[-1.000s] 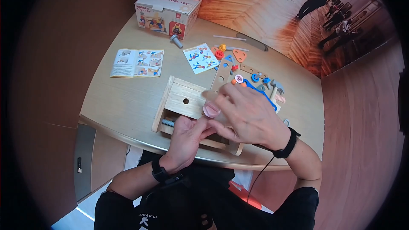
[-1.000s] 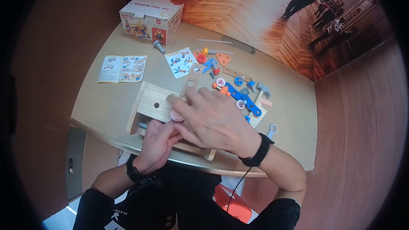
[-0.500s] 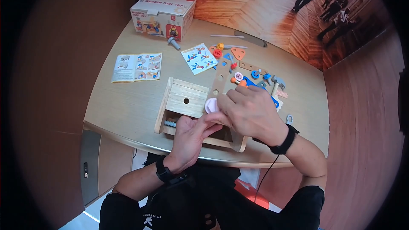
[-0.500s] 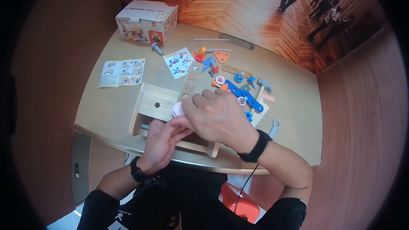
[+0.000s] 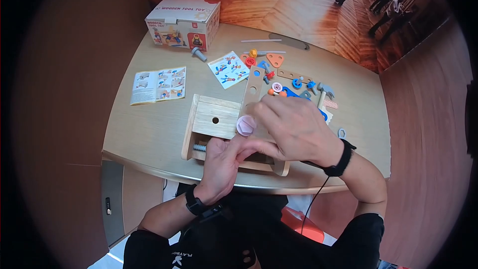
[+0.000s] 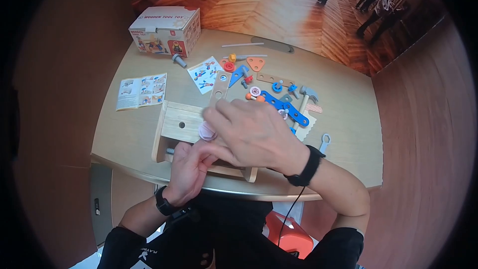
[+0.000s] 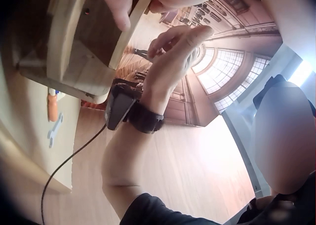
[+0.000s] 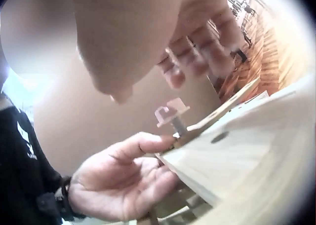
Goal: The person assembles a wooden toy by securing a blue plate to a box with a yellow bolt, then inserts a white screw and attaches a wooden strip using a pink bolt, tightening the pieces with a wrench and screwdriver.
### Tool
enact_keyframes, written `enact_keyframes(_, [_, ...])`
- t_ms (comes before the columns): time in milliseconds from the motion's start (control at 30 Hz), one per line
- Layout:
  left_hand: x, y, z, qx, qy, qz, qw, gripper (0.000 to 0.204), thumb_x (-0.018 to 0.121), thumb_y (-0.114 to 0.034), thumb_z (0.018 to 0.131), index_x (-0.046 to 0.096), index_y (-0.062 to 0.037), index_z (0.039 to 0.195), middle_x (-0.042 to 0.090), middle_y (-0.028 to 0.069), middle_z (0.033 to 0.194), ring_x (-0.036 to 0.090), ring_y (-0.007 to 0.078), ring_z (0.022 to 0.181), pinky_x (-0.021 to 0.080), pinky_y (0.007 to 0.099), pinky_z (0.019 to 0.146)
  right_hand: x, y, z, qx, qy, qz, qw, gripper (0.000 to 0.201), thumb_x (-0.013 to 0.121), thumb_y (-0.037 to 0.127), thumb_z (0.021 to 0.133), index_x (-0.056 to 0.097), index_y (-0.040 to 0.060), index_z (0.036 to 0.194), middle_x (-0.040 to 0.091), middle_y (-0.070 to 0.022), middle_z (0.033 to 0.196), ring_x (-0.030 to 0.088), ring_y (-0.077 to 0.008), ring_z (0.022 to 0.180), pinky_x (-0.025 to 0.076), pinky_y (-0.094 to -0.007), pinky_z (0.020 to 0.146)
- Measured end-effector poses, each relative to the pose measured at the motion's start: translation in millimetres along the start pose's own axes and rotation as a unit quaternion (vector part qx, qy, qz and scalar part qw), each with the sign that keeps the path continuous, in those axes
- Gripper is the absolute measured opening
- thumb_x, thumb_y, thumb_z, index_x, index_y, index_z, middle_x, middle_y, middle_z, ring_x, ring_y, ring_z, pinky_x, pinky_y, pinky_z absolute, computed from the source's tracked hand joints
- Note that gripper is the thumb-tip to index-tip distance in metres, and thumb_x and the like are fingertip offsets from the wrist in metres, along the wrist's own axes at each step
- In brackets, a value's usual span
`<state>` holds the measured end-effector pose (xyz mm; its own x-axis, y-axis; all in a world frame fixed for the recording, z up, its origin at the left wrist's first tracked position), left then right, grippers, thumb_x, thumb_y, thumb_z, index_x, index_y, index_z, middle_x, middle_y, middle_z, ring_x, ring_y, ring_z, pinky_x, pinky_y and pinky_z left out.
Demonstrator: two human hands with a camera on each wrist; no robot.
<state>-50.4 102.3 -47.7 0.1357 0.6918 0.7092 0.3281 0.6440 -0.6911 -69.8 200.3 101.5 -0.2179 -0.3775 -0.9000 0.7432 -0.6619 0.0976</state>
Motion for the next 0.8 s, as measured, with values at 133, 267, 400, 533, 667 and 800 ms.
enact_keyframes(133, [-1,4,1,-0.007,0.008,0.035,0.999,0.027,0.05,-0.01,0.108,0.063,0.0087,0.122,0.069,0.0152,0.122,0.069,0.0204,0.114,0.056,0.0368,0.102,25,-11,-19,-0.003,0.111,-0.089,0.99,0.039,0.069,0.047,0.089,0.066,0.0075,0.089,0.058,-0.0044,0.071,0.064,-0.0225,0.068,0.05,-0.0361,0.056])
enact_keyframes(267, [6,-2,2,-0.009,-0.014,0.01,1.0,0.028,0.05,-0.012,0.109,0.06,0.0082,0.126,0.069,0.015,0.122,0.069,0.0208,0.113,0.056,0.037,0.101,7,-7,-14,0.004,0.03,-0.031,0.999,0.037,0.069,0.045,0.089,0.067,0.0076,0.091,0.059,-0.0046,0.073,0.064,-0.0226,0.069,0.05,-0.0361,0.056])
enact_keyframes(400, [0,4,3,-0.006,-0.022,0.022,1.0,0.028,0.05,-0.012,0.109,0.059,0.0071,0.128,0.068,0.0152,0.123,0.07,0.0222,0.112,0.056,0.039,0.102,20,-11,-22,0.012,0.051,-0.044,0.998,0.038,0.069,0.046,0.089,0.067,0.0084,0.094,0.059,-0.0044,0.076,0.064,-0.0225,0.069,0.049,-0.0358,0.055])
enact_keyframes(533, [4,3,3,-0.005,0.021,0.036,0.999,0.027,0.052,-0.014,0.109,0.06,0.0018,0.13,0.07,0.0118,0.122,0.07,0.0196,0.111,0.057,0.0369,0.1,-4,-9,-11,0.016,-0.02,-0.006,1.0,0.037,0.07,0.044,0.088,0.066,0.0087,0.096,0.06,-0.004,0.077,0.064,-0.0223,0.069,0.049,-0.0367,0.054])
enact_keyframes(667, [3,4,2,-0.016,-0.024,0.006,1.0,0.027,0.052,-0.014,0.109,0.061,0.0022,0.129,0.07,0.0124,0.122,0.07,0.0188,0.109,0.057,0.0364,0.099,9,-6,-18,-0.039,-0.061,-0.009,0.997,0.035,0.07,0.043,0.088,0.065,0.0088,0.095,0.06,-0.0041,0.078,0.064,-0.0225,0.07,0.049,-0.0375,0.056])
enact_keyframes(800, [-2,8,4,-0.006,-0.017,0.002,1.0,0.027,0.052,-0.013,0.109,0.059,0.0017,0.13,0.07,0.012,0.121,0.07,0.0187,0.108,0.058,0.0364,0.1,13,-12,-14,0.011,0.02,-0.031,0.999,0.033,0.07,0.041,0.09,0.063,0.0094,0.092,0.059,-0.0044,0.073,0.064,-0.0233,0.069,0.049,-0.037,0.06])
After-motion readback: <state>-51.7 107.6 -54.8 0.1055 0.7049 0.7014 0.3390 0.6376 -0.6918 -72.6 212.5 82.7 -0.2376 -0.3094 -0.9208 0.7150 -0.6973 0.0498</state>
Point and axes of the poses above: each hand's wrist, its own z-axis towards the middle knuckle, its own x-axis out of the palm, y = z × x, the point moved 8 cm from there along z, towards the middle knuckle
